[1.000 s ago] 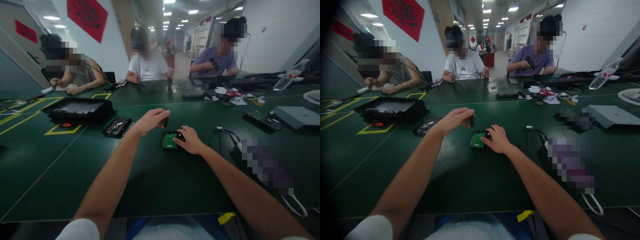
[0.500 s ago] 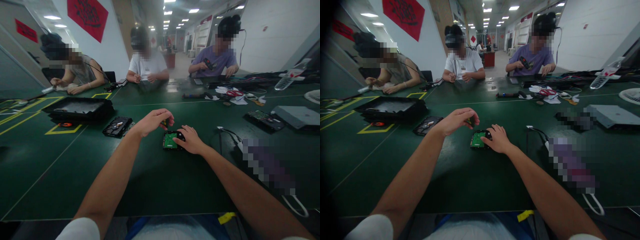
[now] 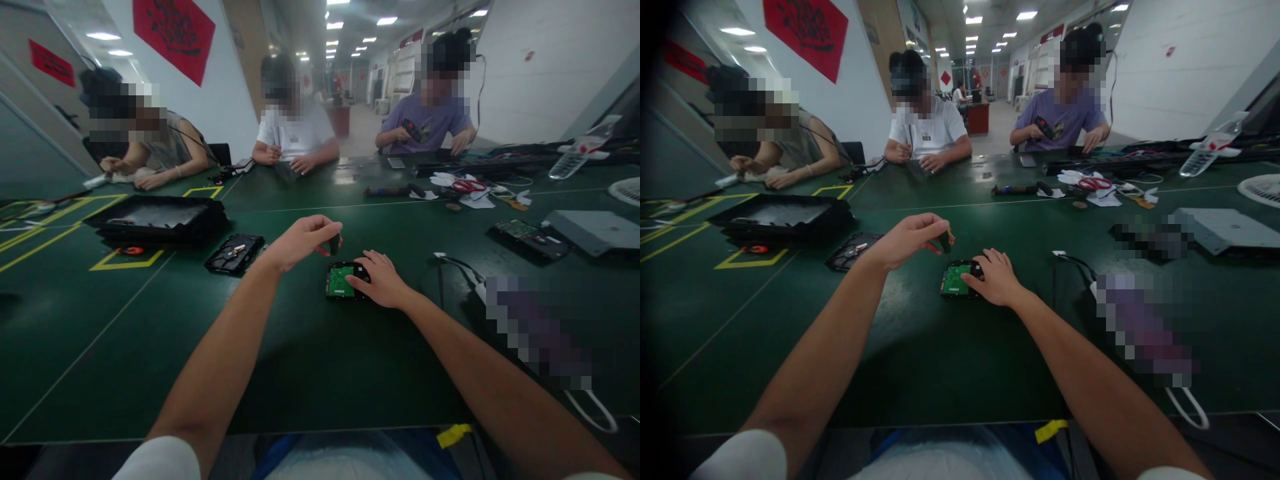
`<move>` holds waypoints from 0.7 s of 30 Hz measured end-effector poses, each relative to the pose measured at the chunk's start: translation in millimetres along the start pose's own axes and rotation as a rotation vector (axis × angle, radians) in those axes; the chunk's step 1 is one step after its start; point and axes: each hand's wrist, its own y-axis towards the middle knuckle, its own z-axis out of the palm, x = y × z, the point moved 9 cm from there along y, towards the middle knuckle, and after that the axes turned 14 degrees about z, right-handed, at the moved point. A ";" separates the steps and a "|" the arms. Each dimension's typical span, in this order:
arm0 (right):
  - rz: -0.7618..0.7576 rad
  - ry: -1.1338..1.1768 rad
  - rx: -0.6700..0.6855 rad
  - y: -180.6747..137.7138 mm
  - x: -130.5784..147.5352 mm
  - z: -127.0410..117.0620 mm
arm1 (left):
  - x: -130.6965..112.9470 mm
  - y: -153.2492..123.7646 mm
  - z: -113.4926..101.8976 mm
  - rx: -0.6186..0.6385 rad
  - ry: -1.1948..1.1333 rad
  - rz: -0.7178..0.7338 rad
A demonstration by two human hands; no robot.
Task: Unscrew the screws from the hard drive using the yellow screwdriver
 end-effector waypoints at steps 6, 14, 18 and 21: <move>-0.006 -0.021 -0.008 0.3 1.1 -0.4 | -8.4 1.0 -2.3 -0.020 0.127 0.071; -0.011 -0.024 -0.017 0.8 0.8 0.2 | -4.7 -1.6 9.7 0.091 -0.180 0.029; -0.012 -0.014 -0.015 0.2 0.9 0.5 | -0.6 -0.4 9.3 0.054 -0.255 0.011; -0.008 -0.007 -0.022 0.1 0.2 0.3 | -2.5 -1.0 9.6 0.042 -0.272 -0.003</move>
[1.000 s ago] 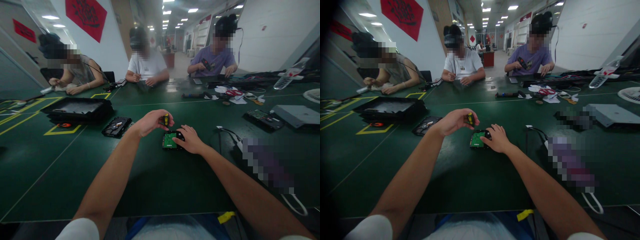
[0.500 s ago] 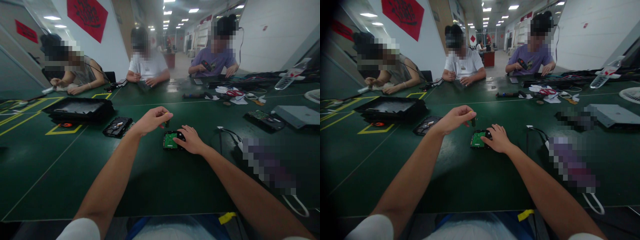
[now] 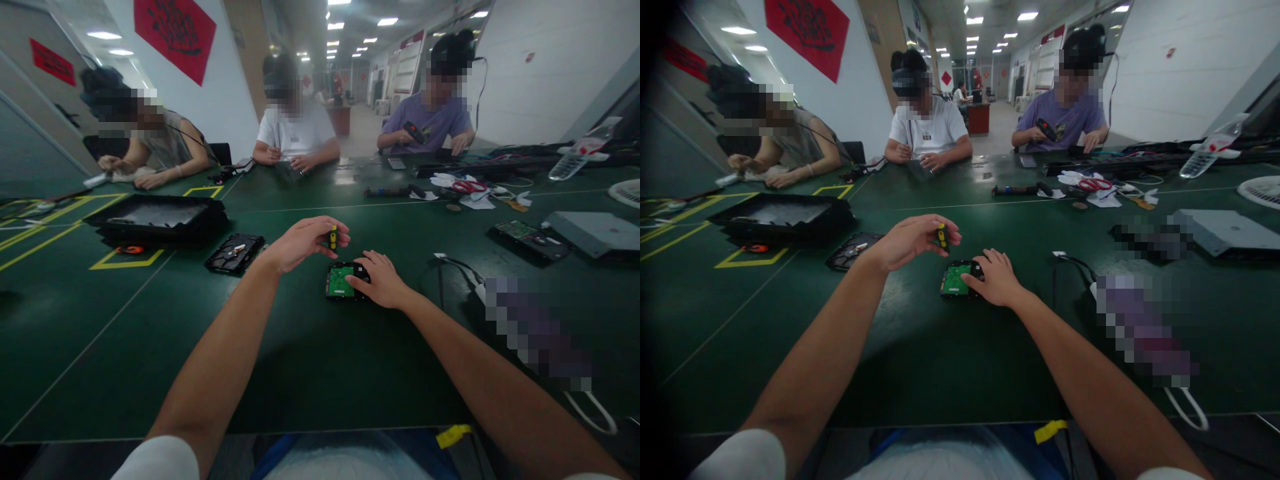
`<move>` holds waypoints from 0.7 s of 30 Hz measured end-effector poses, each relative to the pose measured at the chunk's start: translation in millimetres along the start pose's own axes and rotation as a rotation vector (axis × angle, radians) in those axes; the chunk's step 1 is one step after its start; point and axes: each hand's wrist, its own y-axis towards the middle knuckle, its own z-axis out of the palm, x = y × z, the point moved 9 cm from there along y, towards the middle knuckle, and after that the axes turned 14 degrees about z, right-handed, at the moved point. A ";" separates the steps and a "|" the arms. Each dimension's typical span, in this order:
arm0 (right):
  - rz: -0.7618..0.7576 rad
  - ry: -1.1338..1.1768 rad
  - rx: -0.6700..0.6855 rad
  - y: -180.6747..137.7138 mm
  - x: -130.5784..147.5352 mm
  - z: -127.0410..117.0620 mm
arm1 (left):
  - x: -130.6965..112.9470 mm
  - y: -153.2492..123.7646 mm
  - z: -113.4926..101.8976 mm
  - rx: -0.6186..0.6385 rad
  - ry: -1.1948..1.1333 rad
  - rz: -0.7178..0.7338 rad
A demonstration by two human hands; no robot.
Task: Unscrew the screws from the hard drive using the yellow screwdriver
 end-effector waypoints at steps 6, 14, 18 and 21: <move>0.005 0.006 0.013 0.5 -0.9 0.9 | -8.5 -1.3 -7.8 -0.071 0.197 0.039; 0.000 0.005 0.020 -0.1 0.3 0.4 | -8.9 0.6 0.9 -0.004 0.123 0.070; 0.003 0.005 0.022 -0.4 0.5 -0.6 | -4.8 0.0 -1.8 -0.034 0.005 0.031; 0.002 0.001 0.022 -0.6 0.8 -0.9 | -5.2 0.1 -6.9 -0.081 0.021 0.047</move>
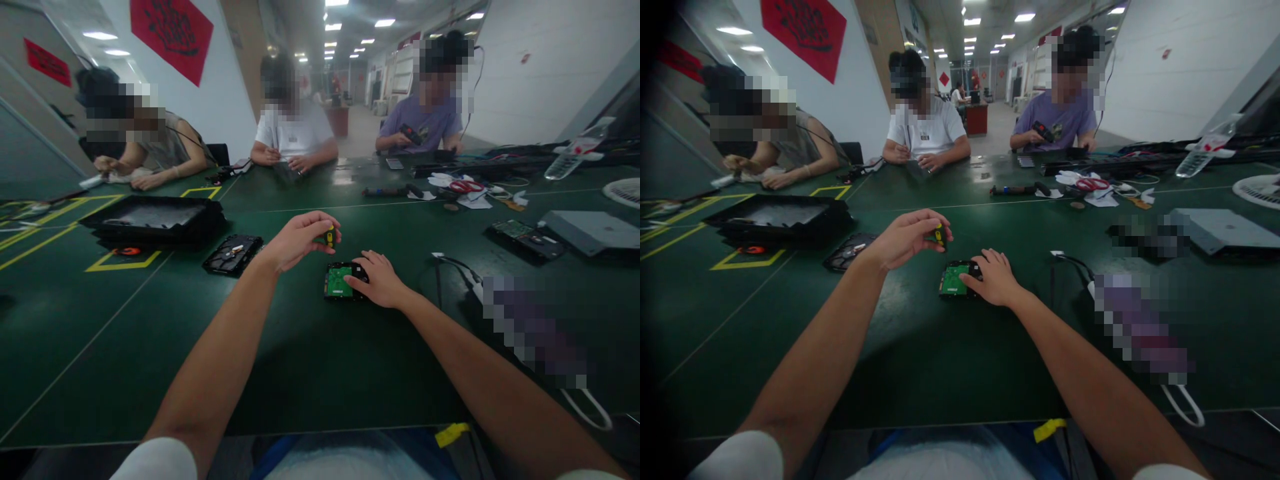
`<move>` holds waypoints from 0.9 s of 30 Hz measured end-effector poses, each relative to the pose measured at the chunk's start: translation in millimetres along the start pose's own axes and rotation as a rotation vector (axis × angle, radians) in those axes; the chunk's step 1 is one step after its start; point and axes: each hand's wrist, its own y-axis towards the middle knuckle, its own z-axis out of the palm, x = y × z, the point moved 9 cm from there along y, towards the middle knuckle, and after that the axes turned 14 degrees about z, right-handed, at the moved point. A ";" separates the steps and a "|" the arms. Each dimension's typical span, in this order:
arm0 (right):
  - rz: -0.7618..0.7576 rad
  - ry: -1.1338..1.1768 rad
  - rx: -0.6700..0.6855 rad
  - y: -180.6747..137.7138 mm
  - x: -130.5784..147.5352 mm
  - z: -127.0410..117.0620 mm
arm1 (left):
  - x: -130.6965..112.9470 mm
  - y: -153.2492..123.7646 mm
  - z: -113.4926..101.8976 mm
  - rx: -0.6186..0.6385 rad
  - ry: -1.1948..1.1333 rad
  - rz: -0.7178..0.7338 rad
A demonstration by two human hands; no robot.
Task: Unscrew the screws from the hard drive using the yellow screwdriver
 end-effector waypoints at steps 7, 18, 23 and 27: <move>-0.002 0.005 -0.001 0.1 0.3 0.4 | -5.9 2.0 -8.1 -0.038 0.296 0.070; -0.001 0.001 -0.007 0.2 -0.2 -0.1 | -0.6 2.8 -3.7 -0.015 0.199 0.050; 0.004 0.008 0.014 -0.3 0.0 0.1 | 2.1 2.4 -2.5 -0.010 0.113 0.025; 0.000 0.004 -0.002 0.4 -0.4 0.8 | -1.2 1.3 -0.1 0.010 0.080 0.014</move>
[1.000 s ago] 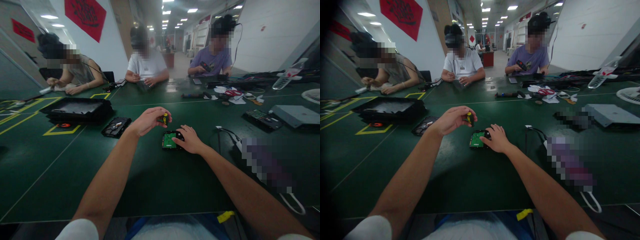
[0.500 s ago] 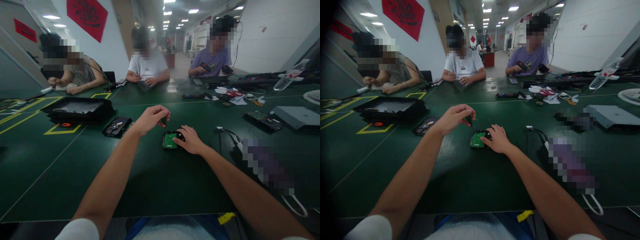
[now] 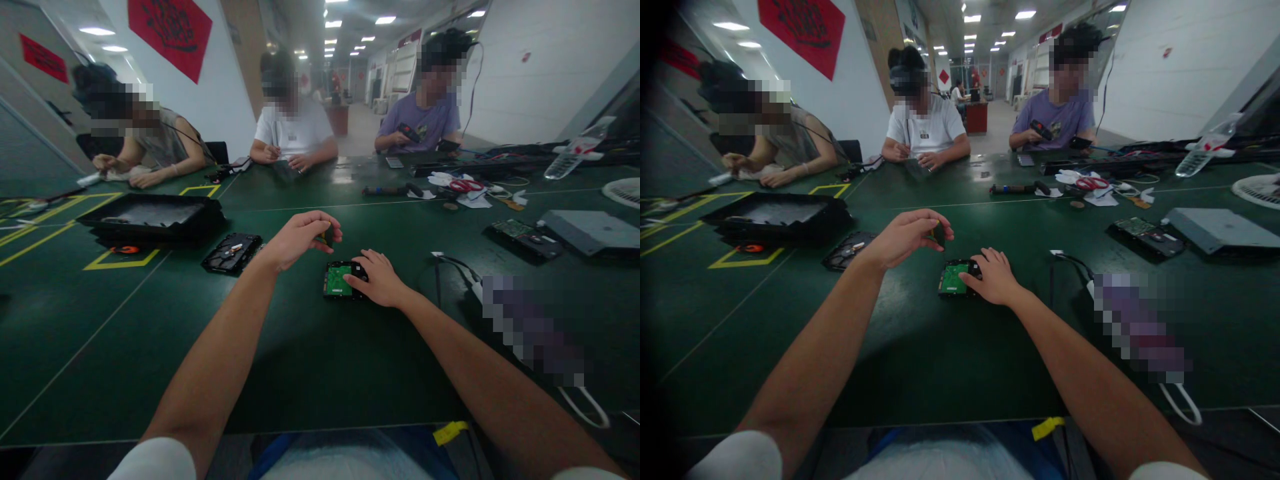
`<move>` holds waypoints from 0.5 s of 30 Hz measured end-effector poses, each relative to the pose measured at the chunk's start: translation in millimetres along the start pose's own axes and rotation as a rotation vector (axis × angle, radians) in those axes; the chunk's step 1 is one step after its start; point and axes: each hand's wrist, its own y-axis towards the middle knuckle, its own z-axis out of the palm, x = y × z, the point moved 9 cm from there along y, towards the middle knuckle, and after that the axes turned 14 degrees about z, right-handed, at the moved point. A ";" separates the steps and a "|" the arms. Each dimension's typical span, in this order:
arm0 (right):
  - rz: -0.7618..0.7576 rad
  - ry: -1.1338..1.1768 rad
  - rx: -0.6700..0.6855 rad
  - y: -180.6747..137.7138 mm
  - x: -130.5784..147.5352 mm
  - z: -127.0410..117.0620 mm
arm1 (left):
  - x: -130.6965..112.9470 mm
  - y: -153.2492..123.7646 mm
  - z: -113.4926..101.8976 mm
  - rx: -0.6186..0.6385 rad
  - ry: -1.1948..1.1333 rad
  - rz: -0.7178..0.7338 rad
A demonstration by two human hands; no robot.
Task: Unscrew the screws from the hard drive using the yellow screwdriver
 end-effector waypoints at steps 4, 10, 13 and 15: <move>-0.007 -0.003 -0.014 0.8 -0.9 1.2 | -7.6 -0.2 -6.2 -0.053 0.214 0.039; -0.001 0.008 -0.014 1.1 -2.6 1.2 | -9.2 0.5 3.1 0.032 0.218 0.048; -0.008 0.013 -0.009 0.9 -2.5 1.9 | -7.8 0.7 3.6 0.037 0.160 0.041; -0.011 0.013 -0.013 0.8 -2.5 1.5 | -8.3 0.7 3.0 0.036 0.150 0.050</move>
